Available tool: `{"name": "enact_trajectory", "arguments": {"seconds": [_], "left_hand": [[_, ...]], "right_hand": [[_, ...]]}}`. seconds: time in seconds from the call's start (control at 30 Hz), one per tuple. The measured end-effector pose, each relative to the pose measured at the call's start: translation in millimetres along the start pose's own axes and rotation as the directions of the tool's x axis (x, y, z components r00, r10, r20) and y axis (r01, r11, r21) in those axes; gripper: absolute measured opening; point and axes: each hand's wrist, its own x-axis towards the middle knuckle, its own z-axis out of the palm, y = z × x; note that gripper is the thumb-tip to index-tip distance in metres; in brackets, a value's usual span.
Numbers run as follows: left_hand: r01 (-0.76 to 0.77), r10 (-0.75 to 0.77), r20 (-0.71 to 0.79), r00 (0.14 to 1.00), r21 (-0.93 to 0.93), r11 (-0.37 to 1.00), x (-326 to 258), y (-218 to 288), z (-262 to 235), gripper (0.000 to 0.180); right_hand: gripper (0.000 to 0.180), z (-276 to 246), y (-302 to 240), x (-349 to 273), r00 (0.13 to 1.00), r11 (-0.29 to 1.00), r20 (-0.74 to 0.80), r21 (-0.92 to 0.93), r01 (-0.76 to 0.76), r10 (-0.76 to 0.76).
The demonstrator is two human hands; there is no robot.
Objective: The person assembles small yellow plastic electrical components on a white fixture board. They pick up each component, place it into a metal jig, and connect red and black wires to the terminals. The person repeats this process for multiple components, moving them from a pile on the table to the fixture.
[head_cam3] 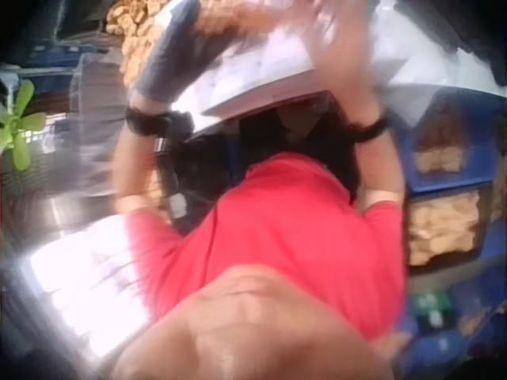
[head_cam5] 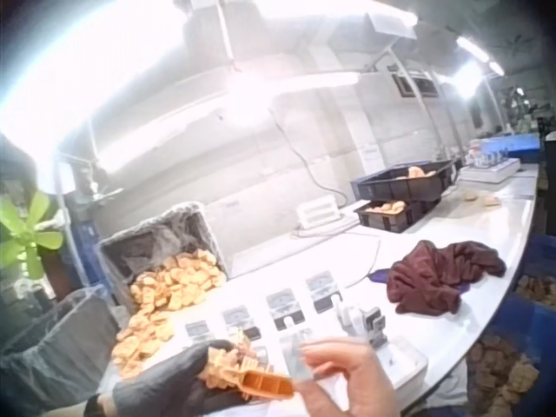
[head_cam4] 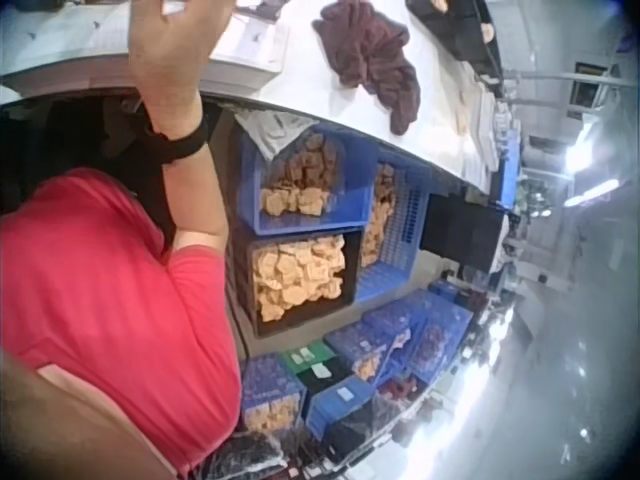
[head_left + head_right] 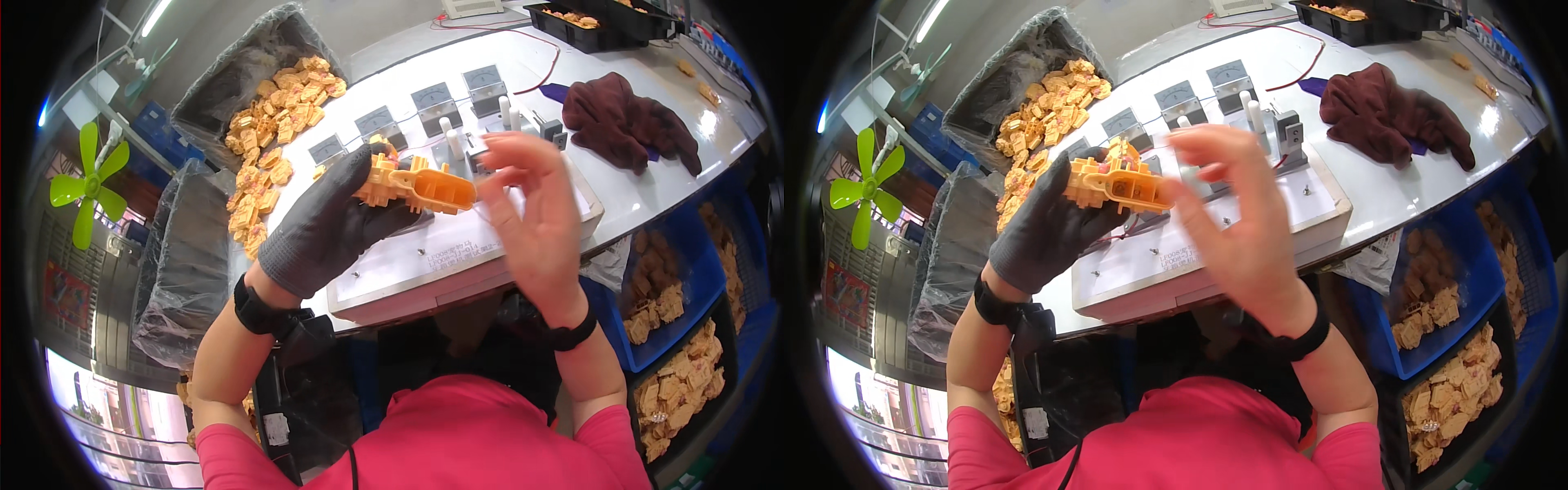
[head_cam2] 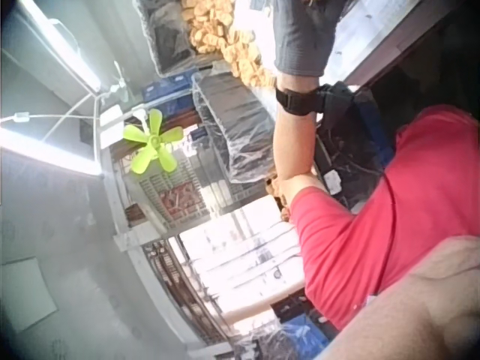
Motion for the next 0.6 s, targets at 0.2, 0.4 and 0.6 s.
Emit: {"name": "enact_trajectory", "arguments": {"seconds": [0.2, 0.4, 0.6], "left_hand": [[-0.015, 0.012, 0.029, 0.999, 0.082, 0.996, 12, 17, -17, 0.062], [0.007, -0.014, 0.078, 0.997, 0.094, 0.996, 23, 30, -34, 0.067], [0.035, -0.035, 0.090, 0.995, 0.010, 0.999, 28, 36, -43, 0.062]], "right_hand": [[0.029, -21, 38, -9, 0.965, 0.946, 0.000, -0.194, -0.259, 0.264], [0.028, -19, 44, -10, 0.940, 0.925, 0.050, -0.205, -0.321, 0.337], [0.029, -22, 47, -14, 0.925, 0.910, 0.079, -0.229, -0.346, 0.372]]}}
